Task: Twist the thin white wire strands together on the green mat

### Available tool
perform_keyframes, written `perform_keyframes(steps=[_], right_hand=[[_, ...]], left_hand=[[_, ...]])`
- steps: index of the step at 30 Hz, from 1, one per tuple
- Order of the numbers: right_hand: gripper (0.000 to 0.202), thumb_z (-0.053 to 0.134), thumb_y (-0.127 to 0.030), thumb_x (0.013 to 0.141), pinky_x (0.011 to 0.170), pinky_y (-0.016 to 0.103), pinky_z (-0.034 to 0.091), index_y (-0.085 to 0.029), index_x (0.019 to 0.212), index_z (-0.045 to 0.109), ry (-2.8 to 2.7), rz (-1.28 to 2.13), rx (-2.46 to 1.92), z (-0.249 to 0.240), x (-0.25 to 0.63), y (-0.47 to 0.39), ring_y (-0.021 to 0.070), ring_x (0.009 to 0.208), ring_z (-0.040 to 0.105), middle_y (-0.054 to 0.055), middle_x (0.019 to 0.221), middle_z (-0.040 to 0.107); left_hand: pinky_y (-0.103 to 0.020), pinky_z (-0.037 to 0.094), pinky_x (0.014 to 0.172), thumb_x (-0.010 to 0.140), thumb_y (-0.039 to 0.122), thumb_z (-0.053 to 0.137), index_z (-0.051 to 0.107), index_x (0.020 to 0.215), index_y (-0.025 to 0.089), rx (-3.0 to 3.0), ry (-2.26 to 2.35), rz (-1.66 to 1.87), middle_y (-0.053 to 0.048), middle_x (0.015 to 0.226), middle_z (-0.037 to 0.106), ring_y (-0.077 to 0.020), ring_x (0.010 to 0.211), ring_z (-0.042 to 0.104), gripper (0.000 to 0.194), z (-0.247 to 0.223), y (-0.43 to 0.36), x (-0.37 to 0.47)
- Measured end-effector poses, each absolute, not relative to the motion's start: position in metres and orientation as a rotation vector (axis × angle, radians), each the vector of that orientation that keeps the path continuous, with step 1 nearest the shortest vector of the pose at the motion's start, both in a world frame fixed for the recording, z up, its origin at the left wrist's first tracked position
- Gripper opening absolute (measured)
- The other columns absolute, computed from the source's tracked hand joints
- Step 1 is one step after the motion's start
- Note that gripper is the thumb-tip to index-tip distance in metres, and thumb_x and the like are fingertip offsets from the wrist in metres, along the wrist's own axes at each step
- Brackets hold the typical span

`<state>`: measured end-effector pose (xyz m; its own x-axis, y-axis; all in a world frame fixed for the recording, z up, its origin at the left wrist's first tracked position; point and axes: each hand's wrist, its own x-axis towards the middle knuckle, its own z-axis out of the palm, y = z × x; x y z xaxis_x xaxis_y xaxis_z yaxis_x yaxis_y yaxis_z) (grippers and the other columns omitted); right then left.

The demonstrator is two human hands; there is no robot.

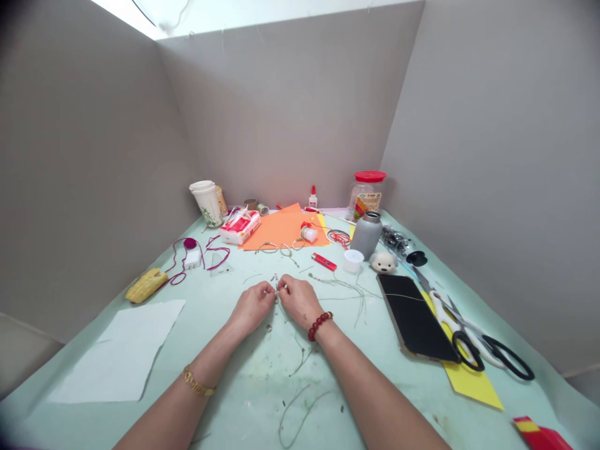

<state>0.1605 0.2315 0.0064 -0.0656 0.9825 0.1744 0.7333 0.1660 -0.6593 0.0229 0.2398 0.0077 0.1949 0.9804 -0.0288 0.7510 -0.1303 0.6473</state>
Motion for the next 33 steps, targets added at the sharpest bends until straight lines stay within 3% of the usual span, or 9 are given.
perform_keyframes(steps=[5,9,12,16,28,33], right_hand=[[0.015,0.043,-0.019,0.074,0.054,0.021,0.027,-0.019,0.07,0.057,-1.85,0.572,-1.621,0.009,0.16,0.232,0.0109,0.056,0.045,-0.002,0.058,0.054],[0.015,0.043,-0.02,0.074,0.054,0.02,0.027,-0.019,0.071,0.058,-1.846,0.577,-1.601,0.007,0.16,0.233,0.0107,0.056,0.045,-0.002,0.058,0.054],[0.015,0.042,-0.02,0.074,0.055,0.021,0.029,-0.019,0.069,0.056,-1.827,0.601,-1.592,0.005,0.162,0.235,0.0109,0.057,0.047,-0.001,0.06,0.055],[0.015,0.041,-0.019,0.074,0.056,0.021,0.031,-0.017,0.067,0.054,-1.813,0.649,-1.563,0.005,0.166,0.237,0.0111,0.059,0.047,0.0,0.062,0.056],[0.011,0.045,-0.022,0.073,0.053,0.021,0.029,-0.018,0.064,0.05,-1.846,0.673,-1.541,0.005,0.17,0.237,0.01,0.056,0.044,-0.003,0.058,0.052],[0.011,0.042,-0.019,0.075,0.052,0.021,0.027,-0.018,0.066,0.049,-1.861,0.578,-1.589,0.006,0.165,0.234,0.0103,0.055,0.044,-0.002,0.058,0.053]], left_hand=[[-0.023,0.032,0.062,0.078,0.022,0.042,0.058,0.076,0.018,2.038,1.635,0.612,-0.006,0.079,0.064,-0.0157,0.074,0.054,0.017,0.01,0.238,0.025],[-0.023,0.03,0.059,0.079,0.019,0.039,0.057,0.086,0.019,2.043,1.663,0.622,-0.005,0.076,0.063,-0.0162,0.071,0.053,0.02,0.01,0.236,0.026],[-0.022,0.028,0.056,0.081,0.025,0.041,0.055,0.092,0.02,1.983,1.656,0.639,-0.002,0.066,0.06,-0.0152,0.064,0.052,0.019,0.007,0.236,0.026],[-0.021,0.029,0.056,0.08,0.034,0.046,0.057,0.085,0.019,1.939,1.63,0.691,0.0,0.063,0.059,-0.0136,0.062,0.052,0.019,0.005,0.237,0.029],[-0.021,0.033,0.066,0.079,0.023,0.044,0.063,0.077,0.02,2.132,1.464,0.706,-0.001,0.078,0.063,-0.0135,0.074,0.053,0.019,0.002,0.249,0.024],[-0.021,0.031,0.058,0.076,0.019,0.042,0.063,0.087,0.02,2.032,1.431,0.631,0.0,0.069,0.061,-0.012,0.064,0.05,0.024,0.004,0.253,0.019]])
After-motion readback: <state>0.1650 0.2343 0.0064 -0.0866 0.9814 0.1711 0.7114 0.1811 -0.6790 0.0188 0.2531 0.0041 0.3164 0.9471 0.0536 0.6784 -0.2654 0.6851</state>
